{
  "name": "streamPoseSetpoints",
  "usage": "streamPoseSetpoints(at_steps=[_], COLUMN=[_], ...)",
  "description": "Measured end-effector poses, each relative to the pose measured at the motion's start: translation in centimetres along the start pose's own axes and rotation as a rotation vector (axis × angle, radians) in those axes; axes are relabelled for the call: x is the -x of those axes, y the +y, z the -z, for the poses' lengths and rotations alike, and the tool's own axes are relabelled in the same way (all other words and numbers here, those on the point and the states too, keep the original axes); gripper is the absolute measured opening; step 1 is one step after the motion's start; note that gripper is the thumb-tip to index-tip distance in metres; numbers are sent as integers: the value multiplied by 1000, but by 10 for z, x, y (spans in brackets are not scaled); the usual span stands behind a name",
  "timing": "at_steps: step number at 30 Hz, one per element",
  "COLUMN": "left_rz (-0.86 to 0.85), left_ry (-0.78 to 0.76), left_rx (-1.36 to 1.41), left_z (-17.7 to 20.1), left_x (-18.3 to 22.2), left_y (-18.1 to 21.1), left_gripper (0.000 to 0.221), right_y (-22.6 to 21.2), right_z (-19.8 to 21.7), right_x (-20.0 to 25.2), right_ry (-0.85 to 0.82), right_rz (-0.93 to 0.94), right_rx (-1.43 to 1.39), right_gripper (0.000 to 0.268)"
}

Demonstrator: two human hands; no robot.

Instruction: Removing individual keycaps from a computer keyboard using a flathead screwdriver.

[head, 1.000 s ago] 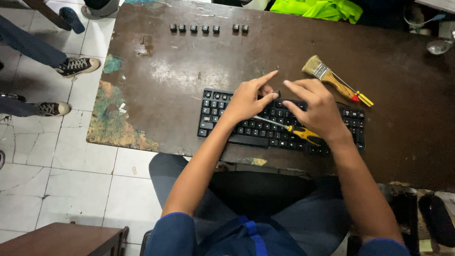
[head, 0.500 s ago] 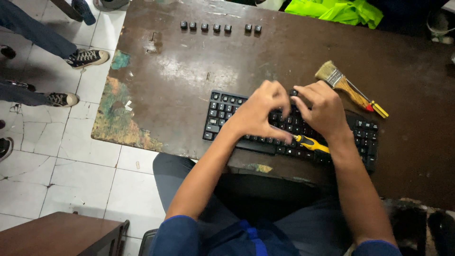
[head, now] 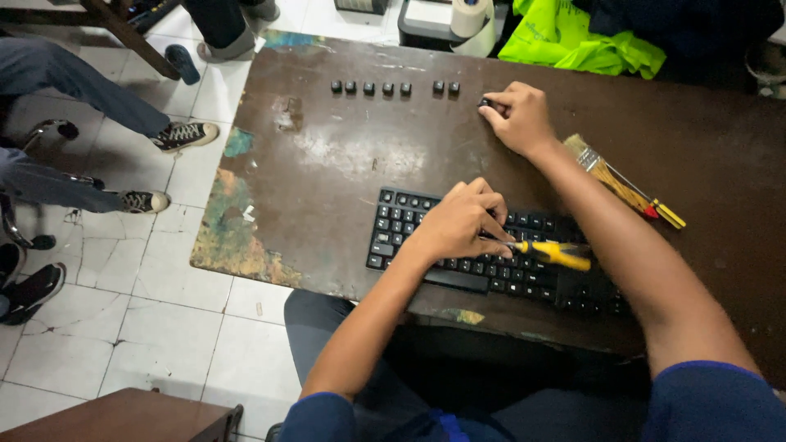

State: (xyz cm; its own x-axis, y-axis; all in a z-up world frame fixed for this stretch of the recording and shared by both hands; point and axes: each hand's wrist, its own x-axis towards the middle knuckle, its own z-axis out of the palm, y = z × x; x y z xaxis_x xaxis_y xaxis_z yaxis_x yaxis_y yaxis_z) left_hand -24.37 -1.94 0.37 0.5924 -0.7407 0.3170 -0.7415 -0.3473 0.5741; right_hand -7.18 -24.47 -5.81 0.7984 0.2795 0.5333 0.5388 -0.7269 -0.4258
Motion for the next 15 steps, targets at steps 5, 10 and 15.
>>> streamPoseSetpoints(at_steps=[5, 10, 15], left_rz=[-4, 5, 15], left_ry=[14, 4, 9], left_rx=[-33, 7, 5], left_z=[-8, -3, 1], left_x=[0, 1, 1], left_y=[-7, -1, 1], left_gripper=[22, 20, 20], right_y=[14, 4, 8], right_z=[-32, -22, -29], right_x=[-22, -22, -21], right_ry=[67, 20, 29], right_rz=[-9, -53, -102], right_rx=[-21, 41, 55], right_gripper=[23, 26, 28])
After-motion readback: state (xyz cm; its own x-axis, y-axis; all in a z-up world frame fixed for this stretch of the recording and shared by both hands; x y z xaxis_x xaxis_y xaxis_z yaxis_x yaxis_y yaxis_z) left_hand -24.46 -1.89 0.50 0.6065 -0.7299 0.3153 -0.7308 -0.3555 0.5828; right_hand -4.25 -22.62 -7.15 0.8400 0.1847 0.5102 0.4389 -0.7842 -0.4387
